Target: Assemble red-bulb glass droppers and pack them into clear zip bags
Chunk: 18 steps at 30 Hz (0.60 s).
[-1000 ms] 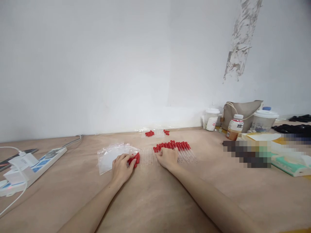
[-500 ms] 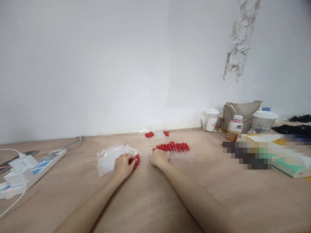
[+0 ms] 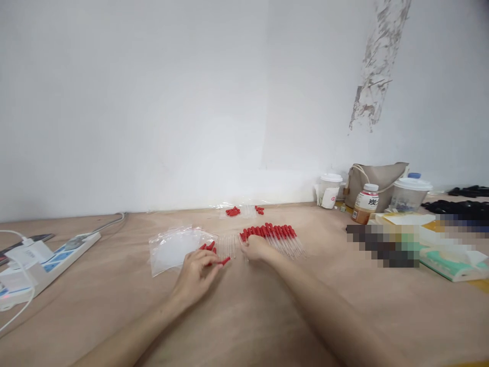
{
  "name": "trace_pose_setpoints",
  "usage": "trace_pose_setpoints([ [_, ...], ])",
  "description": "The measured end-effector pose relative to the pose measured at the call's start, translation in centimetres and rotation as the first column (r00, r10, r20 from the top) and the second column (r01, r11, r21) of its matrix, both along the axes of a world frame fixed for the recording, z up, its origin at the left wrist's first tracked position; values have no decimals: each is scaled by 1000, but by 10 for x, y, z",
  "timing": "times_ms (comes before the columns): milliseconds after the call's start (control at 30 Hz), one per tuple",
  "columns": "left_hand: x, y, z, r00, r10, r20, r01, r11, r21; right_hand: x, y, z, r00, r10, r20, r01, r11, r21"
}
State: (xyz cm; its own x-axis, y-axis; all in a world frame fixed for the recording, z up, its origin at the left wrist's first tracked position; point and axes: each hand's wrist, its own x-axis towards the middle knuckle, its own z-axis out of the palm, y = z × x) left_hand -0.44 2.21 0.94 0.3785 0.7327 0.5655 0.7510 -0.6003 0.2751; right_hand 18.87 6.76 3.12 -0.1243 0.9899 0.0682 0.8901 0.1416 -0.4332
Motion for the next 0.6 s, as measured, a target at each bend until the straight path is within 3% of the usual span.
trace_pose_setpoints([
  [100,5,-24,-5,991,-136,2,135,980,-149,34,-23,-7,997,77,-23,-75,994,77],
  [200,10,-34,-9,992,-123,23,125,957,-261,63,-40,-23,963,252,-91,-228,950,216],
  [300,18,-31,-11,993,-119,24,122,959,-257,75,-47,-38,910,370,-184,-321,913,251],
  [400,25,-23,-13,994,-106,26,109,961,-254,72,-49,-44,881,404,-246,-319,892,322],
  [600,31,-22,-21,987,-65,147,97,970,-222,61,-62,-48,888,429,-164,-329,843,425],
])
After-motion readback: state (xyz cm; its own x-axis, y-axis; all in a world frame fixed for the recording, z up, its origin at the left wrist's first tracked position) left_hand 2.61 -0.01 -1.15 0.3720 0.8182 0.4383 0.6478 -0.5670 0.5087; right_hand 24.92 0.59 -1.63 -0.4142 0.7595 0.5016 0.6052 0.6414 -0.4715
